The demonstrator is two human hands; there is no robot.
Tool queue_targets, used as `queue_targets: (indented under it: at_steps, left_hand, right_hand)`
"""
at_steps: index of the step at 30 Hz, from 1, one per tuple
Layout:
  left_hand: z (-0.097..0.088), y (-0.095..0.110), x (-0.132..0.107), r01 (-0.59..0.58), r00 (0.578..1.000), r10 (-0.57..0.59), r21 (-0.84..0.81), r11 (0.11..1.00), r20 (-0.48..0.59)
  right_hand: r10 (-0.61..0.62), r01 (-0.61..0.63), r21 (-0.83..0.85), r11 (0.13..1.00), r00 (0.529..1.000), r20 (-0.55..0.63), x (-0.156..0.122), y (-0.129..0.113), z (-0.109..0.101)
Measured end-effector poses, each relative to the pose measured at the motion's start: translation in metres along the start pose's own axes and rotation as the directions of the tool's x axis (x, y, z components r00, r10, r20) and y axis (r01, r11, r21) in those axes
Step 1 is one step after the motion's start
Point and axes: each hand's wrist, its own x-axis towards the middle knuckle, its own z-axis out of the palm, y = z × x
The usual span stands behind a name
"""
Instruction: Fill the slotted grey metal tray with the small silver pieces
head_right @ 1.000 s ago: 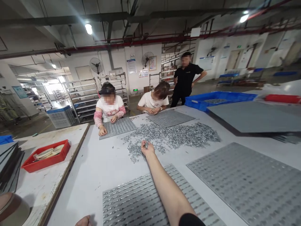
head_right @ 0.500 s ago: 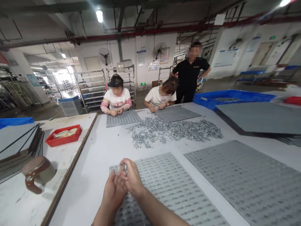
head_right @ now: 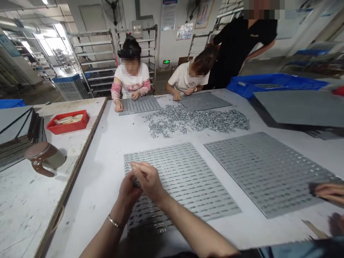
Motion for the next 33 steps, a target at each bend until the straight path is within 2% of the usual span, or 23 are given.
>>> queue_targets:
  at_steps: [2, 4, 6, 9, 10, 11, 12, 14, 17, 21, 24, 30, 33]
  left_hand:
    - [-0.009, 0.020, -0.003, 0.015, 0.999, -0.016, -0.029, 0.999, -0.042]
    - [-0.019, 0.038, -0.006, -0.002, 0.997, 0.000, -0.032, 0.999, -0.079]
    - [-0.029, 0.050, -0.010, -0.039, 0.994, 0.040, 0.007, 0.999, -0.098]
    - [-0.044, 0.051, -0.014, -0.061, 0.992, 0.069, 0.082, 0.995, -0.106]
    - [-0.048, 0.049, -0.015, -0.053, 0.993, 0.062, 0.095, 0.994, -0.105]
    - [-0.052, 0.045, -0.015, -0.042, 0.994, 0.052, 0.102, 0.994, -0.100]
    - [-0.055, 0.042, -0.015, -0.033, 0.995, 0.043, 0.108, 0.994, -0.093]
    - [-0.061, 0.036, -0.014, -0.028, 0.996, 0.038, 0.124, 0.992, -0.083]
    - [-0.066, 0.033, -0.014, -0.057, 0.993, 0.074, 0.175, 0.983, -0.096]
    - [-0.069, 0.037, -0.017, -0.107, 0.984, 0.131, 0.189, 0.976, -0.119]
    - [-0.070, 0.038, -0.018, -0.105, 0.984, 0.128, 0.179, 0.978, -0.122]
    - [-0.073, 0.033, -0.016, -0.042, 0.986, 0.066, 0.153, 0.987, -0.151]
    - [-0.074, 0.031, -0.015, -0.021, 0.988, 0.041, 0.134, 0.991, -0.148]
  right_hand:
    - [0.201, -0.207, 0.057, 0.977, 0.975, 0.094, 0.002, -0.002, -0.022]
    - [0.365, -0.390, 0.090, 0.916, 0.906, 0.212, -0.003, 0.003, -0.041]
    - [0.509, -0.562, 0.098, 0.821, 0.799, 0.320, -0.018, 0.014, -0.053]
    - [0.677, -0.760, 0.022, 0.650, 0.591, 0.438, -0.047, 0.035, -0.055]
    - [0.707, -0.780, -0.034, 0.625, 0.548, 0.446, -0.056, 0.041, -0.053]
    - [0.720, -0.768, -0.102, 0.633, 0.535, 0.443, -0.064, 0.047, -0.051]
    - [0.718, -0.732, -0.172, 0.660, 0.547, 0.430, -0.069, 0.051, -0.048]
    - [0.690, -0.625, -0.300, 0.721, 0.604, 0.399, -0.075, 0.057, -0.041]
    - [0.660, -0.522, -0.414, 0.746, 0.666, 0.349, -0.073, 0.062, -0.030]
    - [0.675, -0.512, -0.461, 0.725, 0.661, 0.328, -0.066, 0.064, -0.015]
    - [0.687, -0.498, -0.503, 0.707, 0.653, 0.318, -0.060, 0.063, -0.008]
    - [0.636, -0.313, -0.652, 0.690, 0.692, 0.341, -0.052, 0.058, -0.007]
    - [0.584, -0.248, -0.662, 0.707, 0.733, 0.349, -0.054, 0.058, -0.007]
